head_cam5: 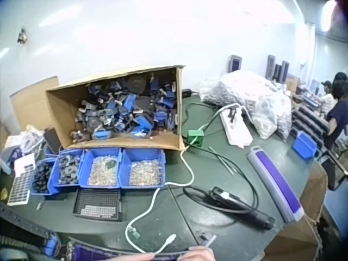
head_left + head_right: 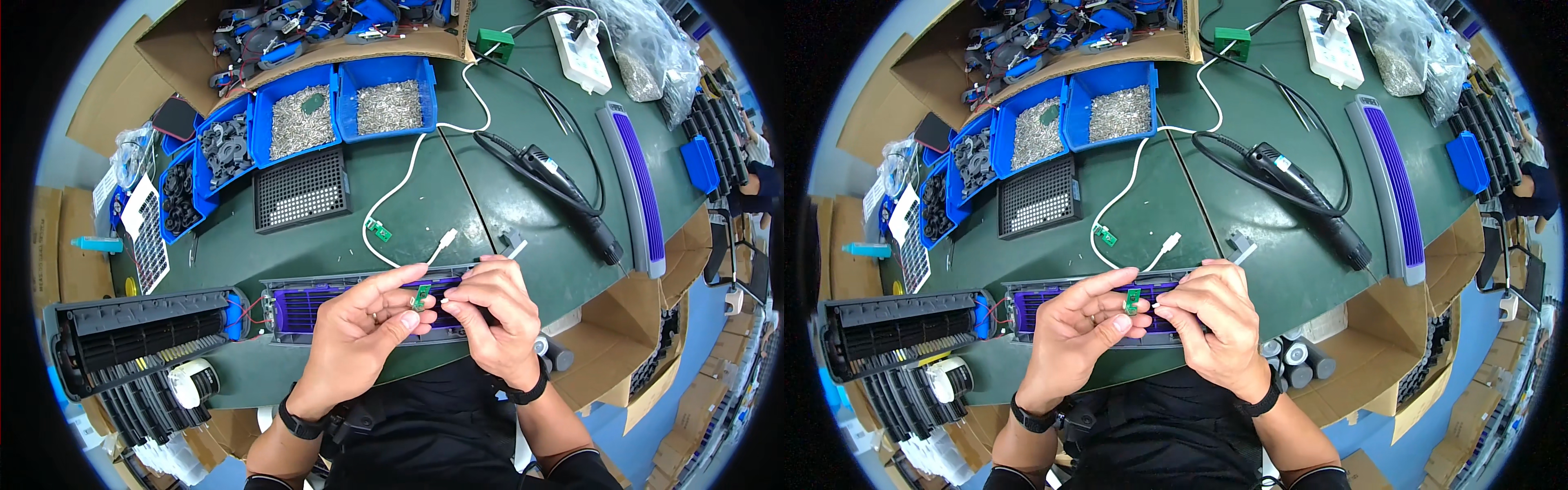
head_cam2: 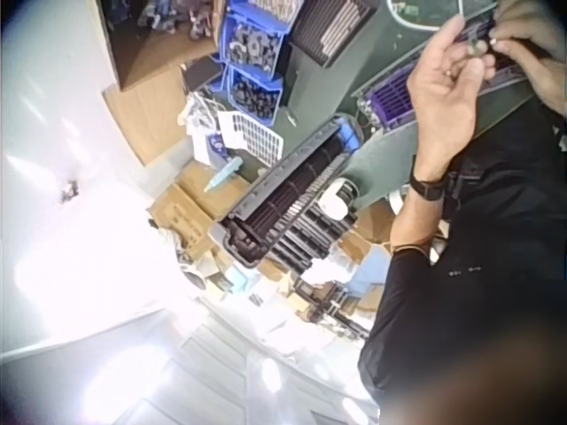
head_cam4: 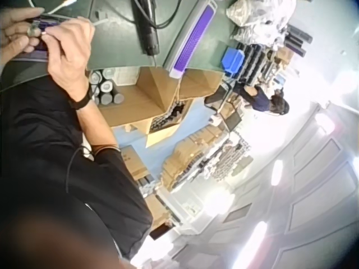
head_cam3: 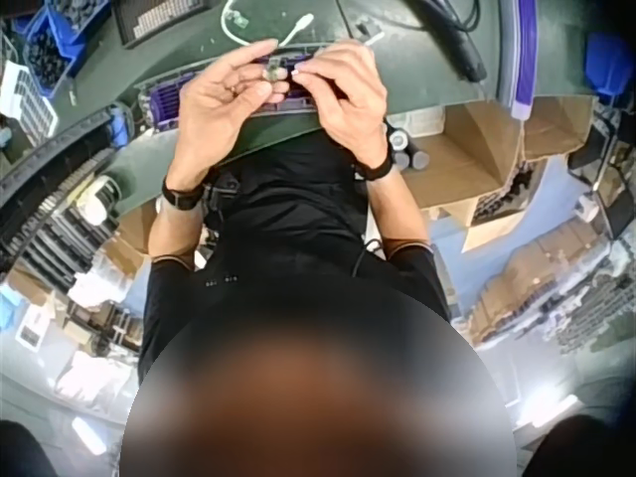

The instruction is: The person assembles a small electronic device, likely a fan, using a soldering iron to attach wires to a green circuit board. They handle a purple plastic grille and a black fan housing, connecting components and securing them with screws. The process involves precise hand movements and tool usage on a cluttered workbench.

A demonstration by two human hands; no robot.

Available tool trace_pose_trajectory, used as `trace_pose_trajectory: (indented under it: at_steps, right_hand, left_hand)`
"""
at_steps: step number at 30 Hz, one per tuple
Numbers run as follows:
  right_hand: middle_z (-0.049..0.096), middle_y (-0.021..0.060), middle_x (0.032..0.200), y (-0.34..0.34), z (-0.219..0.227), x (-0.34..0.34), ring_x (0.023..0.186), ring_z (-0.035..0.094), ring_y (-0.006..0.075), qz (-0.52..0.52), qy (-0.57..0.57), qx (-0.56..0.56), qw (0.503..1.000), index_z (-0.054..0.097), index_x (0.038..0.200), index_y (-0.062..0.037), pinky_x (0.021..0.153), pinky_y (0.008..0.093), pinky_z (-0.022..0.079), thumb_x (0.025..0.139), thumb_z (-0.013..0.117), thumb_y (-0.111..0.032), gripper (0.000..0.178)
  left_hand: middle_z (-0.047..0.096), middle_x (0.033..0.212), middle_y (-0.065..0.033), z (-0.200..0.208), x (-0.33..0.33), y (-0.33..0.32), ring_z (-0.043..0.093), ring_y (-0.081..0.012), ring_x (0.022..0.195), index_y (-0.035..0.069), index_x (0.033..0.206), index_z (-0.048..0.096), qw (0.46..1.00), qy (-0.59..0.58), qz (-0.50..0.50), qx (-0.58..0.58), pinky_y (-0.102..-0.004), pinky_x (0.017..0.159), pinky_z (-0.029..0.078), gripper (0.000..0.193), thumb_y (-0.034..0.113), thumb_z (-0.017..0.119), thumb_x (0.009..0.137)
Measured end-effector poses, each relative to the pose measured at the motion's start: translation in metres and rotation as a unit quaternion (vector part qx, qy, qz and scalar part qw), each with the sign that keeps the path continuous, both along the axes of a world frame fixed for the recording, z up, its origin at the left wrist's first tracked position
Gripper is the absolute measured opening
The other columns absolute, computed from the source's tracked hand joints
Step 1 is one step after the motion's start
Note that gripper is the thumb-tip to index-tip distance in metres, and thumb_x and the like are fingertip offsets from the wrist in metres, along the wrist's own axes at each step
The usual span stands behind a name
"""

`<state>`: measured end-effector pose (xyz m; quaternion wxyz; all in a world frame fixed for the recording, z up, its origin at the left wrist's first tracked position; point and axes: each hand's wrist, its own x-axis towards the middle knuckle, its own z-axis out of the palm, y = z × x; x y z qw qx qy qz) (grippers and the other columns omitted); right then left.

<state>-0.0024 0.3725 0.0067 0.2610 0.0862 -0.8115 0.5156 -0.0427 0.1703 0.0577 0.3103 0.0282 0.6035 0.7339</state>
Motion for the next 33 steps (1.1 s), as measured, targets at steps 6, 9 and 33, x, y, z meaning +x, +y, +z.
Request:
trace_pose_trajectory:
  at_steps: [6,9,33]
  right_hand:
    - [0.071,0.0075,0.088,-0.001,0.001,-0.001,0.087,0.066,0.0281,0.005,0.001,-0.007,1.000,0.077,0.091,-0.0040,0.092,0.0447,0.051,0.080,0.083,0.000,0.013]
    - [0.071,0.0079,0.087,0.000,0.002,-0.001,0.087,0.066,0.0288,0.010,0.003,-0.007,1.000,0.076,0.091,-0.0038,0.092,0.0449,0.051,0.078,0.084,0.001,0.016]
    - [0.071,0.0085,0.087,0.001,0.002,0.000,0.089,0.067,0.0303,0.016,0.010,-0.010,1.000,0.075,0.090,-0.0035,0.094,0.0472,0.052,0.073,0.085,0.001,0.020]
  left_hand:
    - [0.072,0.121,-0.0150,-0.001,-0.001,0.002,0.074,-0.0201,0.111,-0.001,0.148,0.059,1.000,-0.010,-0.004,0.009,-0.0331,0.097,0.063,0.046,-0.008,0.065,0.103]
    - [0.072,0.119,-0.0143,-0.002,0.000,0.002,0.075,-0.0214,0.110,-0.002,0.146,0.059,1.000,-0.011,0.000,0.015,-0.0335,0.095,0.064,0.048,-0.010,0.068,0.100]
    - [0.072,0.117,-0.0119,0.000,-0.010,-0.009,0.071,-0.0174,0.098,0.000,0.142,0.062,0.975,-0.166,0.002,0.144,-0.0314,0.087,0.060,0.039,0.003,0.068,0.104]
